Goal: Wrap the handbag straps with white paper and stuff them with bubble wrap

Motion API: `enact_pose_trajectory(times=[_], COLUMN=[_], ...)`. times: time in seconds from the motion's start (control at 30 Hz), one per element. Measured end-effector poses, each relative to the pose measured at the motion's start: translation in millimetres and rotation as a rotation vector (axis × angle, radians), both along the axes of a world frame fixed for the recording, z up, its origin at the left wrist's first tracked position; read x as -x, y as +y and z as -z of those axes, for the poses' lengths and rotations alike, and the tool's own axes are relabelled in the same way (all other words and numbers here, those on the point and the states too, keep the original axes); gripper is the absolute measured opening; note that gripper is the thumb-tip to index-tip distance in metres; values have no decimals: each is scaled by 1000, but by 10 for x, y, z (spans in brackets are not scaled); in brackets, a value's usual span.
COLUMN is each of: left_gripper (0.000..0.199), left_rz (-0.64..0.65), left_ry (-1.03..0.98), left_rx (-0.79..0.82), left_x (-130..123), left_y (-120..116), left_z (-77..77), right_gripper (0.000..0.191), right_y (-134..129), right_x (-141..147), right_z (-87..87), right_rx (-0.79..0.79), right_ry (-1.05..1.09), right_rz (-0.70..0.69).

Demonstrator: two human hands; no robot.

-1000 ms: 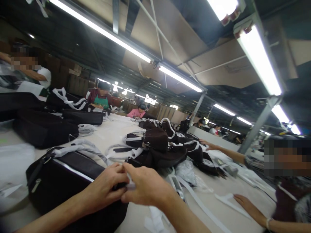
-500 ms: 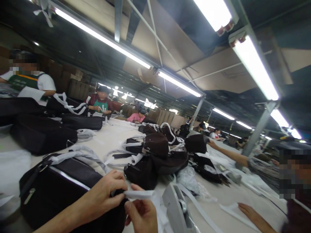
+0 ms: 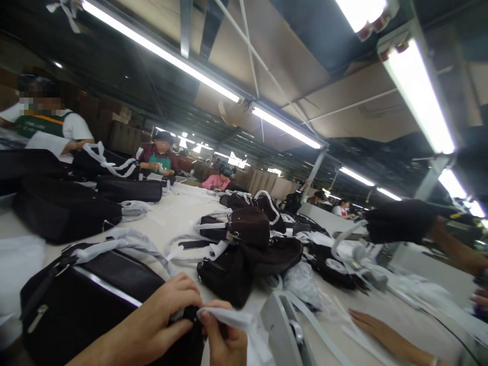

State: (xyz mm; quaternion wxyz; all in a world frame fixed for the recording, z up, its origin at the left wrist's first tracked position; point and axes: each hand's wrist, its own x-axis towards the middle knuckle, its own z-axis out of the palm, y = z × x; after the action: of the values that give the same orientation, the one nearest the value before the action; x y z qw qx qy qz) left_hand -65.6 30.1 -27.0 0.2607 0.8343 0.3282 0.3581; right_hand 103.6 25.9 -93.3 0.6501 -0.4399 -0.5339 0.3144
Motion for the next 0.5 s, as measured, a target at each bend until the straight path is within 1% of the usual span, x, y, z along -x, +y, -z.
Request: enact_pose_trajectory(times=[0.03,0.17,0.27,0.37,0.43,0.5], left_gripper=[22,30,17,14,13,13], left_rz=[1,-26,-76,-105,-96,-69], left_ry=[-8,-59,-37,-20,-31,-58], left_rx=[11,34,-14,-42,-40,-26], left_x=[-9,-33,-77,-120,-124,-108], left_y=[7,-2,-26,-39,-39,-33], left_z=[6,17,29,31,23,14], right_gripper=[44,42,42,53,45,31], right_y=[2,7,10,15,27,49], right_x=[4,5,-18,-85,-153,-230], right_z=[-6,-2,41,79,72,30], right_rx=[11,21,42,52,10,-65], right_ry=[9,34,102,179,134,9], right_rz=[1,14,-51,-136,-148,-143])
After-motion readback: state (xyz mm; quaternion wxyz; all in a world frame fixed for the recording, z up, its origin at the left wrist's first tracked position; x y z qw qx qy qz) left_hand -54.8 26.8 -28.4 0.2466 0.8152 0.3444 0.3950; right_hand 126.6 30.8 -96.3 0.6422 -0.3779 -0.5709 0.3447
